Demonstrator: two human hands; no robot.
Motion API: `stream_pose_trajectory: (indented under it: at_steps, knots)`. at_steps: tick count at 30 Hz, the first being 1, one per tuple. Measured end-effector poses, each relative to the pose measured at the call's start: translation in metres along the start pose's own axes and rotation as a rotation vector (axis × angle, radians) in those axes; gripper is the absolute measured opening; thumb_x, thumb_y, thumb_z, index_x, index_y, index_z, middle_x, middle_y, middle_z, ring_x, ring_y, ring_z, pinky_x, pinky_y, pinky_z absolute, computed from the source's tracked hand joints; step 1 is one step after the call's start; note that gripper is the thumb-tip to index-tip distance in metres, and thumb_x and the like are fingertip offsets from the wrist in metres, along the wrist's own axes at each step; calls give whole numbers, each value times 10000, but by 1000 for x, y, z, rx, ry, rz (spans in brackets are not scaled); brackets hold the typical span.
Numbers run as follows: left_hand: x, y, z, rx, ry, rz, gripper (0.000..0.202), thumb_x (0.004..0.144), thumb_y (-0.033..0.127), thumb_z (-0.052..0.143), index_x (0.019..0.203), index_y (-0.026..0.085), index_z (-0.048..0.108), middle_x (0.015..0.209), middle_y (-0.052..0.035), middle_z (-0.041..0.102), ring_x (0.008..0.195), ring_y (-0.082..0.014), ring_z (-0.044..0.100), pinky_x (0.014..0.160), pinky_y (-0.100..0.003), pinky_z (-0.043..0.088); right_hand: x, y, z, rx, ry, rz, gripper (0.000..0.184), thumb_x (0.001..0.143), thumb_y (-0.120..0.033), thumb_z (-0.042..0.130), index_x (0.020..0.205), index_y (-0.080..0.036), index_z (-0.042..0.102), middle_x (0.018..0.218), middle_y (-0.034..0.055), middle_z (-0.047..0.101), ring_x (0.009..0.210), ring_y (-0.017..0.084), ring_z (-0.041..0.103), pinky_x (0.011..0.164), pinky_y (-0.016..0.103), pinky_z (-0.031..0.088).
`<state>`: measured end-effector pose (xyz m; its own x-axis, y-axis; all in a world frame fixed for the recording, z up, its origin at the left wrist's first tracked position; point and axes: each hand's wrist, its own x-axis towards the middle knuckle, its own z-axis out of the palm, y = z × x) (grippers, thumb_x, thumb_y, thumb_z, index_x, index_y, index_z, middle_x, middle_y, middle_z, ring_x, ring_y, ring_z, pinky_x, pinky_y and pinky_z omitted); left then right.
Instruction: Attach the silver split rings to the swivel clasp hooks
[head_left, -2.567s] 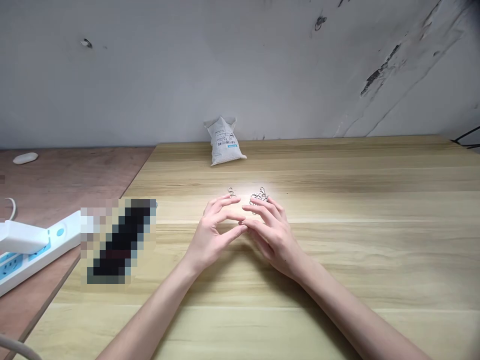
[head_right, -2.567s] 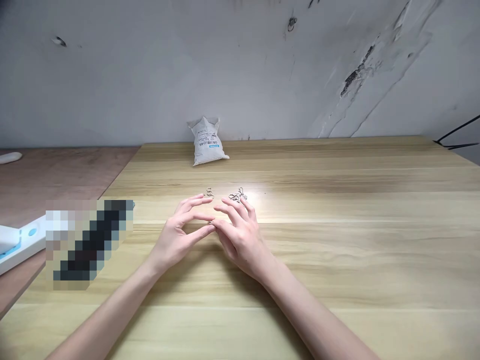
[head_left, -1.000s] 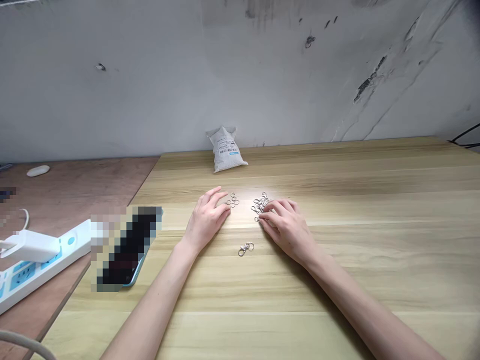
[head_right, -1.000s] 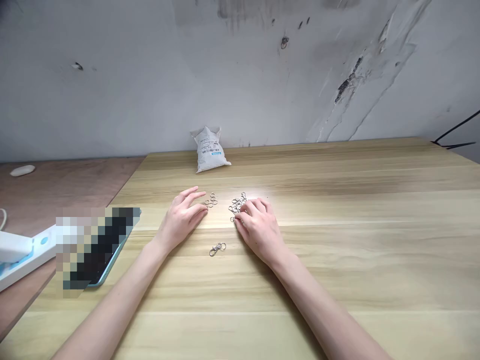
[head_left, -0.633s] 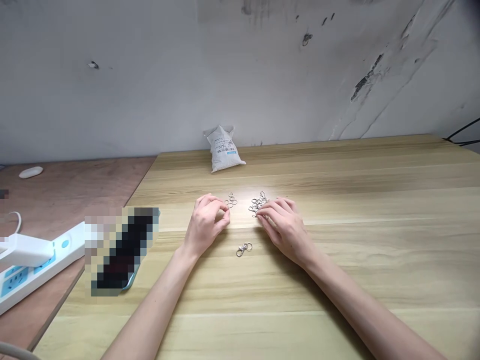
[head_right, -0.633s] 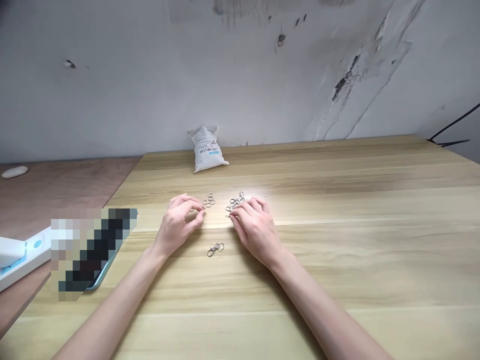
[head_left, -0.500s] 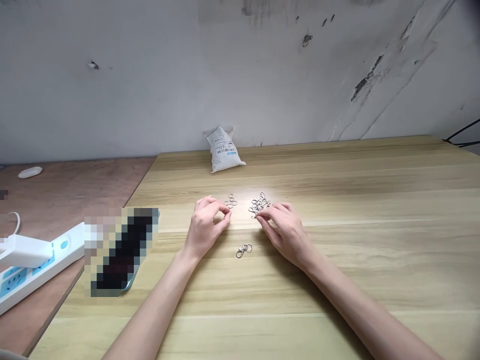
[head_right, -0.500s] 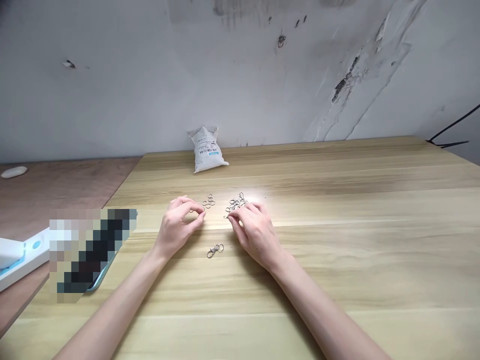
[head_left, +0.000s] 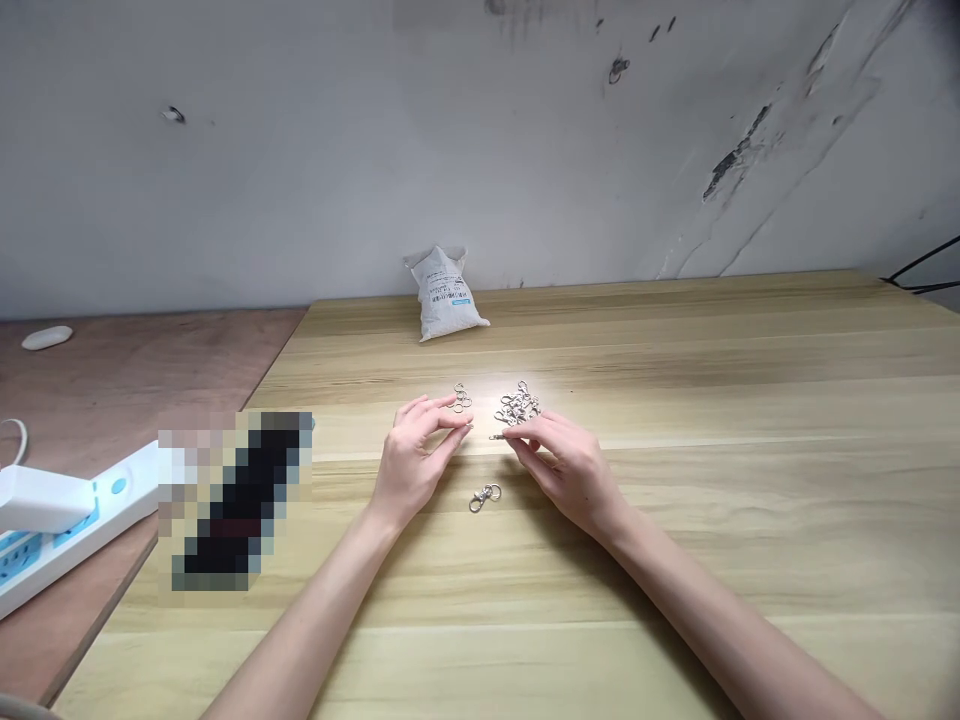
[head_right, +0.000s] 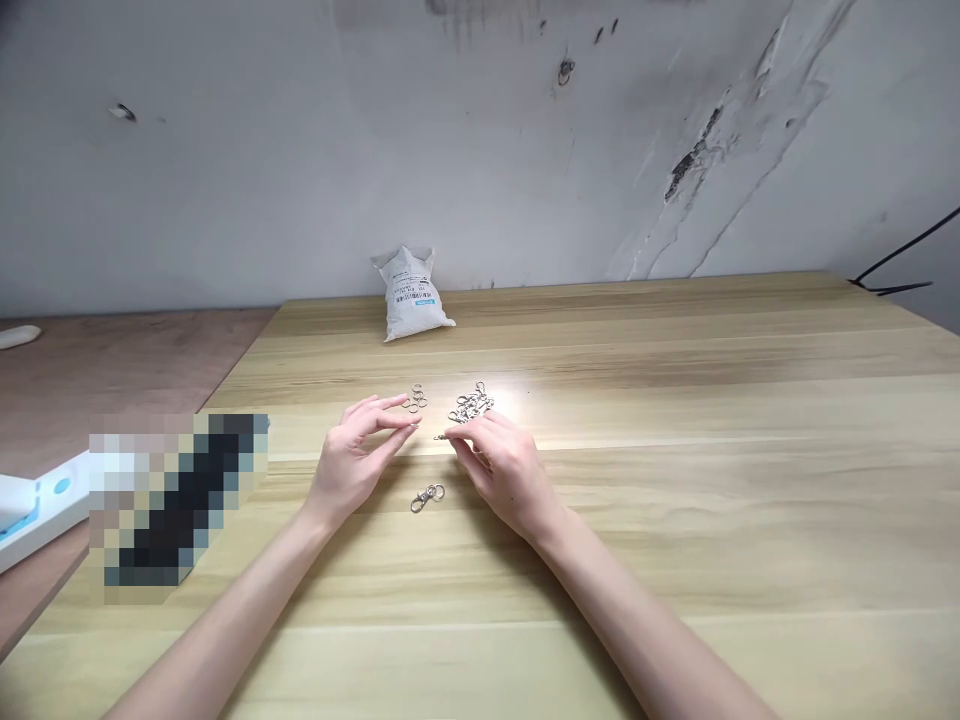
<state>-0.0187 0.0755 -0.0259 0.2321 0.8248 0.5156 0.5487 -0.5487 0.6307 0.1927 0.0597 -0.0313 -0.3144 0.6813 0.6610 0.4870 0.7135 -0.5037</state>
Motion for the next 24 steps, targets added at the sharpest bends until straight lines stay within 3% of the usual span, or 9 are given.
stream_pose_trajectory:
  at_steps: [6,15,21,24]
  knots:
    - [-3,13,4,-12,-22,-72,55,851,247,672,802,245,699,1189,-21,678,1253,-242,489,1047,-501,383,1,-4,-3,-60,-12,-32,123,906,-121,562,949,-200,646,927,63,707,809,177,598,715,325,479]
    - [-3,17,5,51,-36,-32,73,872,232,640,846,253,704,1278,-23,618,1311,-251,417,1072,-531,350,4,-4,-4,-216,38,-36,109,899,-170,590,909,-231,680,1095,75,689,982,223,596,841,396,439]
    - [-4,16,4,253,-108,115,93,884,231,618,857,264,700,1308,-26,593,1333,-274,406,1103,-589,267,2,-5,-6,-236,30,-30,138,891,-162,594,940,-264,674,1129,62,668,1016,230,576,857,409,428]
    - [-4,17,5,354,-151,223,118,890,201,592,870,253,695,1333,-44,577,1350,-280,398,1125,-593,236,2,-6,-6,-222,-16,-69,164,896,-142,574,957,-265,664,1051,48,688,1003,220,583,868,404,421]
